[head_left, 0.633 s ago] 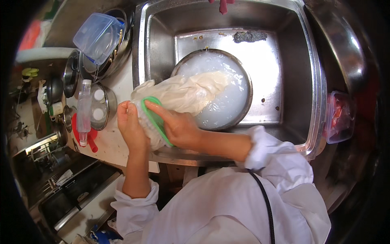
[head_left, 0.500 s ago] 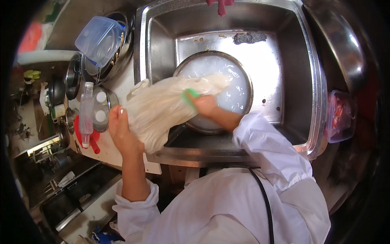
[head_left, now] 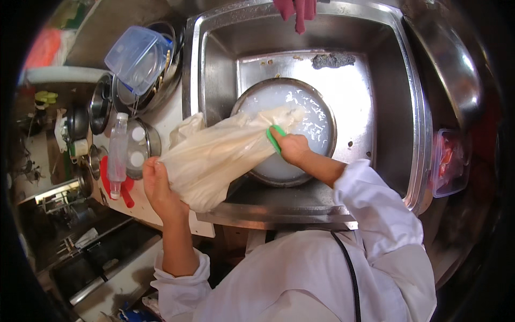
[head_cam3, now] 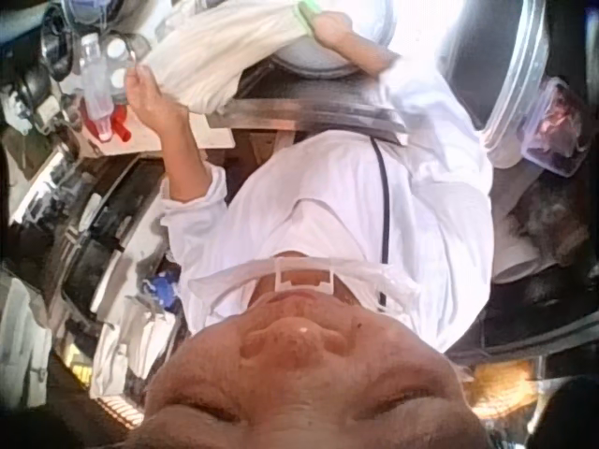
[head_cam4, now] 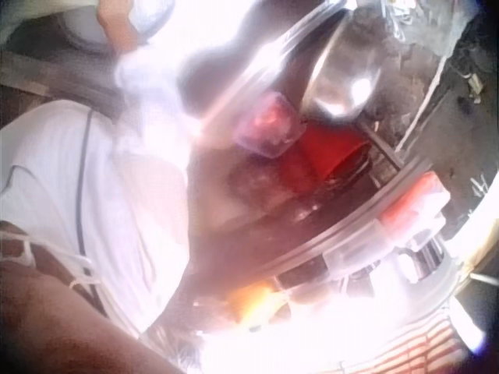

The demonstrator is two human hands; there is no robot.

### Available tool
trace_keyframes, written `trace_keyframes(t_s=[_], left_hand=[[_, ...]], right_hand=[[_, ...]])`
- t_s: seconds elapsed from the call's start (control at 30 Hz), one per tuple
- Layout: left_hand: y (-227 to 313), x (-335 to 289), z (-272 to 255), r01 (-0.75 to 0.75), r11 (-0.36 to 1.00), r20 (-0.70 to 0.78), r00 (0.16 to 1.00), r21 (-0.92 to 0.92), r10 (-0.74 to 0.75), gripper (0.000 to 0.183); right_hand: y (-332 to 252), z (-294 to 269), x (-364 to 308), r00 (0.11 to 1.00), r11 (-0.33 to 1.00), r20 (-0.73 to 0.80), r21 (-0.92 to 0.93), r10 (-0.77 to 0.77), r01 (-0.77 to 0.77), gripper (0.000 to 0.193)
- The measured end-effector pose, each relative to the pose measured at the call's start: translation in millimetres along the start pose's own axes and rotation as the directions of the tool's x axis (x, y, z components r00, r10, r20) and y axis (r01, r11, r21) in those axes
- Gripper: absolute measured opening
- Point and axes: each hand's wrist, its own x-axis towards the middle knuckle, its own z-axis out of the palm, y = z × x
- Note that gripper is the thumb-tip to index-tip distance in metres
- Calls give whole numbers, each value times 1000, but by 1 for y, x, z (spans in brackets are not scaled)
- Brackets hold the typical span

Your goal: The person washes a white cloth in a metal bowl filled with soapy water inside a stainless steel sink. They scrub the cloth with a green brush, rinse it under running water, and wring it out repeatedly.

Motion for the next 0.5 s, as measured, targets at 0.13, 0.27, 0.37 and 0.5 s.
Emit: trace_keyframes(t_s=[0.13, 0.27, 0.37, 0.5], left_hand=[[-9, 0, 9, -19, 999, -7, 1000, 47, 19, 13], [-17, 1, 8, -31, 999, -9, 999, 41, 32, 14], [-7, 1, -8, -35, 999, -16, 999, -12, 35, 16], [-10, 3, -8, 12, 1000, -113, 994, 7, -11, 13]], right_hand=[[-66, -24, -28, 961, 835, -258, 502, -104, 225, 59], [-72, 4, -15, 942, 899, -228, 308, -247, 310, 60], [2, 21, -6, 1000, 997, 13, -73, -2, 3, 60], [-32, -1, -19, 972, 958, -222, 256, -72, 129, 60]])
